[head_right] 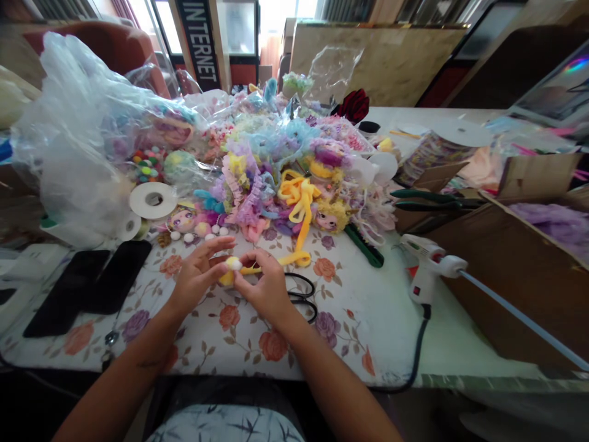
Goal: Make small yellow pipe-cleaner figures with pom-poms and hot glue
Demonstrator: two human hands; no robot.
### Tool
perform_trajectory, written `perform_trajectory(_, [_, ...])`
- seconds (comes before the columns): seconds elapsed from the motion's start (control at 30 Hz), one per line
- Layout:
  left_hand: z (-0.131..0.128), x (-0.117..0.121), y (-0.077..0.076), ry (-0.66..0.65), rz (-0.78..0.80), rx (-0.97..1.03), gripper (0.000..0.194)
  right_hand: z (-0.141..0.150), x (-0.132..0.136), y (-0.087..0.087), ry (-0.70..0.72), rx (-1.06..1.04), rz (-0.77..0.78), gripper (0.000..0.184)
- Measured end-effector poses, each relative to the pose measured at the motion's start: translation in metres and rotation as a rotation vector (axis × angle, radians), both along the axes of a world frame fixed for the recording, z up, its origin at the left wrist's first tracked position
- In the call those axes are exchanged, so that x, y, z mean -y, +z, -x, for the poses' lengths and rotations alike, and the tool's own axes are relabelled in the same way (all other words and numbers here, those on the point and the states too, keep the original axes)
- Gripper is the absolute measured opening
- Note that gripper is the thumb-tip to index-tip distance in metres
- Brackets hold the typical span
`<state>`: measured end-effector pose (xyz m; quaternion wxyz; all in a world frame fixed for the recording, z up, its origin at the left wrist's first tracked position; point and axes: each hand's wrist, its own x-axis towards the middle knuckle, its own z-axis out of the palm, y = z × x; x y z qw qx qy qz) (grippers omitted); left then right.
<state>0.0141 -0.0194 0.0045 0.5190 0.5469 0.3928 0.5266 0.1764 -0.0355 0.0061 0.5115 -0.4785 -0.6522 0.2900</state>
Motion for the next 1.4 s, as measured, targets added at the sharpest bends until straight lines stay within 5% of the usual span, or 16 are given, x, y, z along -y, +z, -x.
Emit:
perform_trajectory(0.2, [-0.0001, 0.0009, -0.0002, -0.123, 0.116, -0.048, 0.024, 0.0028, 0.0004, -0.0057, -0.012, 0.079, -0.23, 0.012])
perform_trajectory(0.5, [0.0007, -0.0019, 0.0028, 0.066, 0.143, -0.044, 0.024, 0.0001, 0.0006, 0.0018, -0.043, 0.031, -0.107, 0.01])
perform_trajectory(0.73, [-0.0021, 0.002, 0.006, -0.235, 0.035, 0.034, 0.021, 0.0021, 0.0011, 0.0008, 0.018, -0.038, -0.075, 0.007])
perform_trajectory(1.13, [-0.0011, -0.0015, 0.0013, 0.031, 0.143, -0.007, 0.024, -0.001, 0.0009, 0.0016, -0.019, -0.162, 0.163, 0.009])
perform_trajectory(1.27, [-0.002, 0.0002, 0.0039, -0.168, 0.017, 0.078, 0.031, 0.0012, 0.0016, 0.0027, 0.041, -0.125, 0.104, 0.008])
perform_trajectory(1.4, [-0.0031, 0.0027, 0.0029, -0.265, 0.088, 0.099, 0.017, 0.0019, 0.001, 0.0031, 0.02, -0.121, 0.047, 0.004])
